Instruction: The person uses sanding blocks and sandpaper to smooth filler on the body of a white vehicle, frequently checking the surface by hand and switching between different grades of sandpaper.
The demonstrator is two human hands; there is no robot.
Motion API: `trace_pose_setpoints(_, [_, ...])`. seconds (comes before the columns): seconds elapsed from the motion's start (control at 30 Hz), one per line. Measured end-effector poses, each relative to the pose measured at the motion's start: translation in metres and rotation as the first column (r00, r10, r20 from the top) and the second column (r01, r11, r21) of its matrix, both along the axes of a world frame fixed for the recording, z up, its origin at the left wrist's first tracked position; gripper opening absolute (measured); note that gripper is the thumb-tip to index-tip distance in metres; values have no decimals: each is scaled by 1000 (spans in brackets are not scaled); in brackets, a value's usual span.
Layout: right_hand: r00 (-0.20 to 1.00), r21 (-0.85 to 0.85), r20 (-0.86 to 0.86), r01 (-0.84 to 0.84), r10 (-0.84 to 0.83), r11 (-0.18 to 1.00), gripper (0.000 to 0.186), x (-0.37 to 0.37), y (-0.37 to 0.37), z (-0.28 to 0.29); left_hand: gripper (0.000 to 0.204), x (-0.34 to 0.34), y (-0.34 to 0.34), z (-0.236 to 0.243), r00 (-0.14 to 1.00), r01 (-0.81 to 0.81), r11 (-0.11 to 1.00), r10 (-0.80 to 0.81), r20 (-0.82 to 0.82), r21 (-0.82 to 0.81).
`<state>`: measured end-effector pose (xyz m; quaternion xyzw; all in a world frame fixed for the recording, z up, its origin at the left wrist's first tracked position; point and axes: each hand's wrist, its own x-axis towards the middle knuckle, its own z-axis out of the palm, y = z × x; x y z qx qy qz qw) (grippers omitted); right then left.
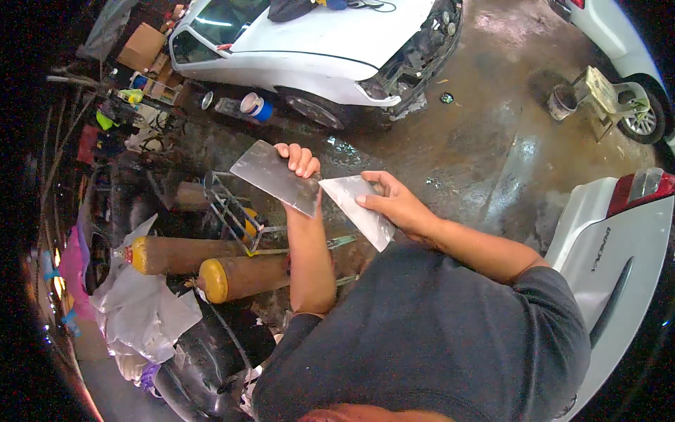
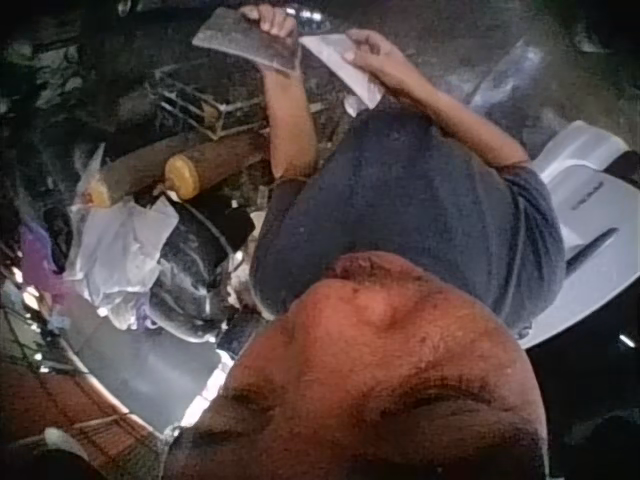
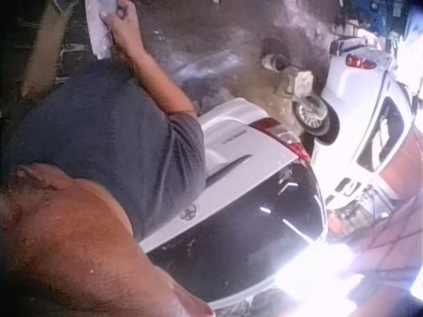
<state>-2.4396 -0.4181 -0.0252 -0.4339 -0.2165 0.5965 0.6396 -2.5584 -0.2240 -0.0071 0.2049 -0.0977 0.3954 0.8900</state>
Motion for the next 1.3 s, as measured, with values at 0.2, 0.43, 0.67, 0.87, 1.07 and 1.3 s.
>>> trace_pose_setpoints(0.2, [951,121,292,65,-98,991,72,-4,7,-5,24,11,8,7,993,50,993,-61,105,108])
trace_pose_setpoints(0.43, [965,129,253,29,-62,991,75,-10,0,-12,25,9,2,5,949,-307,916,316,5,257])
trace_pose_setpoints(0.67, [967,122,251,12,-42,993,72,-11,0,-9,32,6,-3,6,843,-460,807,528,-103,371])
trace_pose_setpoints(0.87, [991,148,133,-6,-14,989,70,-5,-3,22,45,11,-19,12,689,-571,715,684,-237,404])
trace_pose_setpoints(1.07, [995,100,-60,-68,74,993,63,10,-2,59,43,19,-31,-3,212,-566,464,881,-424,682])
trace_pose_setpoints(1.3, [965,48,-127,238,-230,970,53,66,2,49,44,8,-24,-51,420,-575,800,469,-777,172])
